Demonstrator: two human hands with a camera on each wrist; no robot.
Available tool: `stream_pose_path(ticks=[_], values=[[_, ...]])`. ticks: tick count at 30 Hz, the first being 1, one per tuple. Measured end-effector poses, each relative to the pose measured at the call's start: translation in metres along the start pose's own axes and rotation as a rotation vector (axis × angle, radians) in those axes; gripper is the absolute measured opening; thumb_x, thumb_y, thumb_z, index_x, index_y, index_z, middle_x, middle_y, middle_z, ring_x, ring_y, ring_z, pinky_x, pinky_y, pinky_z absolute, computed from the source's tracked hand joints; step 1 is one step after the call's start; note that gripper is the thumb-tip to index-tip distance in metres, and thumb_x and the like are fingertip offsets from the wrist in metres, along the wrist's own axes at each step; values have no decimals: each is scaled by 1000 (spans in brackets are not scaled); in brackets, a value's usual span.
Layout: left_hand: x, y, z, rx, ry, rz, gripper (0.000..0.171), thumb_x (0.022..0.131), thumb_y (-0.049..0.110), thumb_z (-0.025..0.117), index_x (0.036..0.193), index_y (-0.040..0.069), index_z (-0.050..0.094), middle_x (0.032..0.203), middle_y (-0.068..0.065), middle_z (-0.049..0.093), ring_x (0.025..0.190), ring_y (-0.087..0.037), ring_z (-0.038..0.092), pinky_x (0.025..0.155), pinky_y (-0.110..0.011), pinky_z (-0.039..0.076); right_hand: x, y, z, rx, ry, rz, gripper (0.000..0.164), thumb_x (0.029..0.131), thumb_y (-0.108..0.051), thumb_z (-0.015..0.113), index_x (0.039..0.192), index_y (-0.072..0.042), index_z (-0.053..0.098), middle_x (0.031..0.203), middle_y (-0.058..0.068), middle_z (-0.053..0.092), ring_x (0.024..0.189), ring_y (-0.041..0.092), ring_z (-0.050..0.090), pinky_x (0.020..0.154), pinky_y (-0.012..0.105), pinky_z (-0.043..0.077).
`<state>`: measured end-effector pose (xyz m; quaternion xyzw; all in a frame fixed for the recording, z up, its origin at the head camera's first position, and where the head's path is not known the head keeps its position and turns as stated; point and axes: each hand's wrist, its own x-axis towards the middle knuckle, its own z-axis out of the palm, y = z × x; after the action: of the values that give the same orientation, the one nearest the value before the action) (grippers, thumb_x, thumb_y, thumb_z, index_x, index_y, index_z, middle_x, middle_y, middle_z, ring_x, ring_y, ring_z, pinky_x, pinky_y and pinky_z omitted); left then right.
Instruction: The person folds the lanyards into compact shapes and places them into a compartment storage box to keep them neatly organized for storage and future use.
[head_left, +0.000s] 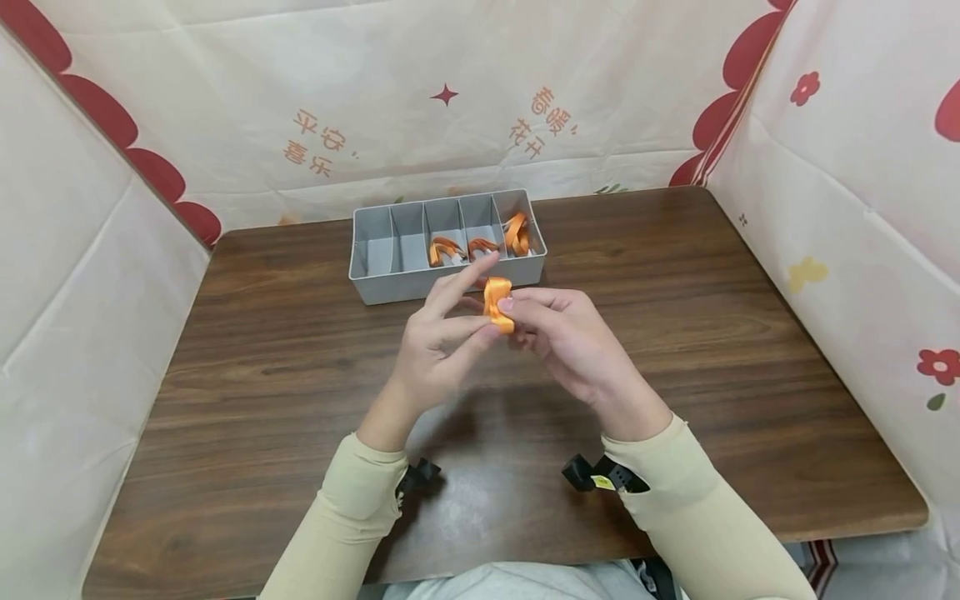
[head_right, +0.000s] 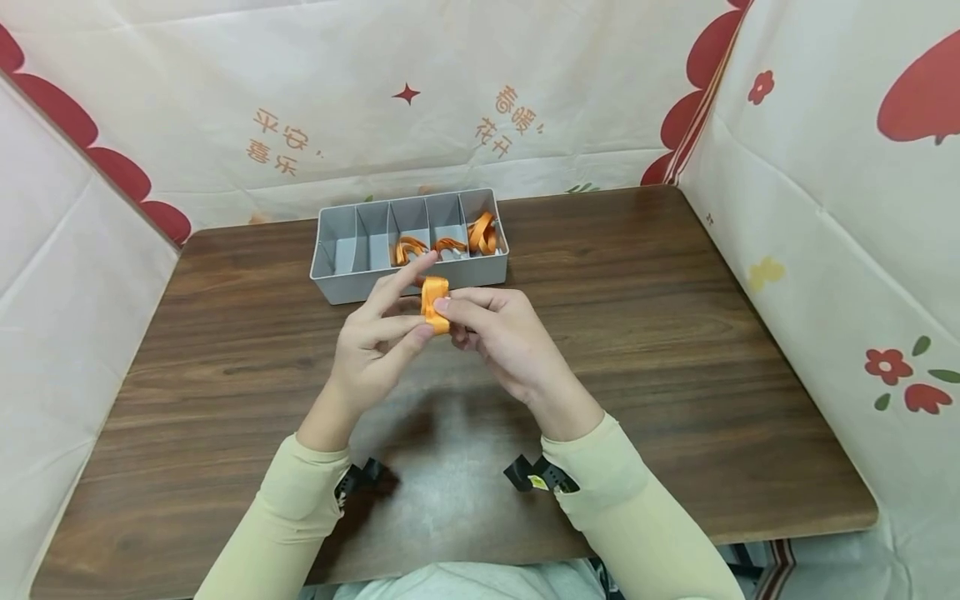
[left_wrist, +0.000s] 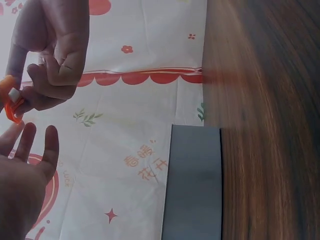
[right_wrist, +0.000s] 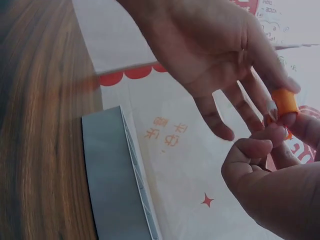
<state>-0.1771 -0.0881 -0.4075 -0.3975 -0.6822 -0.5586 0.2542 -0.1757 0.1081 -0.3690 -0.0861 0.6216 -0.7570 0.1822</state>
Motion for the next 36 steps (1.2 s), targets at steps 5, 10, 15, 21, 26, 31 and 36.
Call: stream_pose_path(ticks=[5,10,15,21,26,31,36], values=[[0,1,-2,-71,100,-34,12,92,8,84,92,-4,82,136,-28,66,124,-34,64,97,-51,61,-1,-1,2,-35,39,-28,23,105,-11,63,93,-18,82,78,-4,65,72,14,54,70,24,49],[-1,1,-4,-53,134,-66,19,76,-17,85,88,-4,80,126,-27,67,121,-37,66,99,-41,61,1,-2,3,-111,83,-50,15,103,-13,66,102,-11,81,77,-5,65,75,14,56,73,27,51],[-1,-4,-10,34,131,-88,13,83,-9,84,94,-3,79,121,-24,70,119,-33,66,102,-34,57,2,-1,3,-318,134,-80,25,104,-19,68,117,-1,78,84,-4,67,80,18,57,74,28,52],[0,-24,-27,117,180,-240,8,97,4,75,102,-2,78,118,-18,72,103,-15,69,89,-26,60,6,-4,5,-454,190,-68,26,104,-22,69,118,-3,80,88,-2,70,85,19,58,77,28,51],[-3,-41,-46,182,243,-427,13,99,7,72,108,-2,77,120,-16,72,107,-12,66,88,-24,58,14,-7,5,-470,193,-36,28,104,-24,69,119,-3,79,93,0,72,89,18,59,81,27,52],[-5,-55,-65,347,240,-482,13,99,8,71,108,0,77,119,-14,74,107,-25,67,88,-38,59,28,-10,6,-466,183,-30,26,103,-24,70,118,-5,80,96,-1,74,94,20,61,80,26,53],[-8,-67,-81,568,177,-496,15,99,11,71,109,2,77,122,-16,73,114,-37,64,93,-52,55,49,-11,9,-548,174,-39,25,103,-26,70,115,-7,82,86,-5,68,86,17,54,73,28,46]])
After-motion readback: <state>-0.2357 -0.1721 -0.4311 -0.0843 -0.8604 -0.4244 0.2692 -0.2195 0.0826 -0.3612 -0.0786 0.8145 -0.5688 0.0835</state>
